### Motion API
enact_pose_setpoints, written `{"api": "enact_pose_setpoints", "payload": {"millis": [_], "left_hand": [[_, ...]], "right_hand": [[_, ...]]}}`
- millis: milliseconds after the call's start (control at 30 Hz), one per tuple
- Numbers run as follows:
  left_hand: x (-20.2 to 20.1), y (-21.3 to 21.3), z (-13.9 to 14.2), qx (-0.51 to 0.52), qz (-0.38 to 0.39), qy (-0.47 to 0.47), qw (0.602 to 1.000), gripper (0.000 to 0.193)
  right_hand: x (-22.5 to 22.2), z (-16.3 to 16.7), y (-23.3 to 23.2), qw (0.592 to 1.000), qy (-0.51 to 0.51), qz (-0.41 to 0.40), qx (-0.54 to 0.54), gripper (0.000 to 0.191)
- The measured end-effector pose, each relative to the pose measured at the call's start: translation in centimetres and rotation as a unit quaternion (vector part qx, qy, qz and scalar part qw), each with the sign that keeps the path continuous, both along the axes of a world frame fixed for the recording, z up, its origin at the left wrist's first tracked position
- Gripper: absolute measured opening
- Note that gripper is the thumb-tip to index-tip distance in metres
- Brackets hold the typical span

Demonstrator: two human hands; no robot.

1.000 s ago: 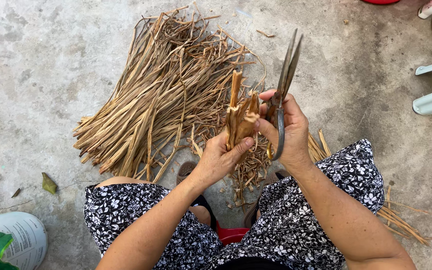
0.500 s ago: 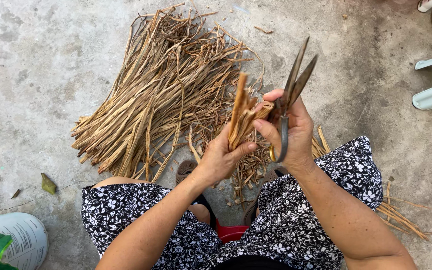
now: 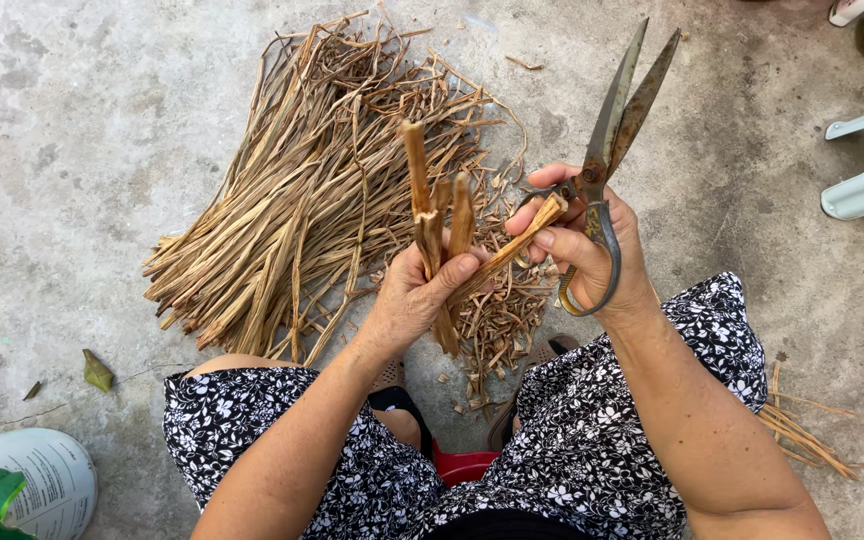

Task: The person sits on a small stool on a concrete surface and trims dried leaves with scissors, cutting off the hard end sections of each leaf bundle. They sort the cut ends into a discard pile and place the trimmed leaves into a separate pile, working through the bundle one handful at a time.

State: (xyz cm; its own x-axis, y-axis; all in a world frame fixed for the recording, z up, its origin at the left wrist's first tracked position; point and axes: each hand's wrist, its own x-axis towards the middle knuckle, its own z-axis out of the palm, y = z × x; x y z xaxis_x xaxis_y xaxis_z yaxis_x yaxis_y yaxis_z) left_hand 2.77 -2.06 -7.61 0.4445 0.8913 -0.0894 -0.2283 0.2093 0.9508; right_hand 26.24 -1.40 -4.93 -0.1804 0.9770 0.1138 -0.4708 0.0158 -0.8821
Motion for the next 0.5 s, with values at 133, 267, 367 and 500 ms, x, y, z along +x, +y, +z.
{"api": "enact_pose_setpoints", "payload": {"millis": [133,267,367,500], "left_hand": [[0.2,-0.2,0.3,-0.079,-0.057,-0.031,0.995,0.036],[0.6,-0.3,-0.3,-0.094,0.0,-0.044,0.995,0.032],[0.4,-0.1,-0.7,-0.085,0.083,-0.079,0.99,0.028],[0.2,0.3,-1.0,-0.09,0.149,-0.107,0.979,0.026]], "right_hand": [[-0.5,0.1,0.1,1.0,-0.024,-0.002,0.002,0.047],[-1.5,0.4,-0.2,0.993,-0.096,-0.066,0.007,0.053],[-2.5,0.5,-0.6,0.98,-0.161,-0.104,0.052,0.058],[-4.2,-0.2,-1.2,0.946,-0.306,-0.081,0.07,0.072]]}}
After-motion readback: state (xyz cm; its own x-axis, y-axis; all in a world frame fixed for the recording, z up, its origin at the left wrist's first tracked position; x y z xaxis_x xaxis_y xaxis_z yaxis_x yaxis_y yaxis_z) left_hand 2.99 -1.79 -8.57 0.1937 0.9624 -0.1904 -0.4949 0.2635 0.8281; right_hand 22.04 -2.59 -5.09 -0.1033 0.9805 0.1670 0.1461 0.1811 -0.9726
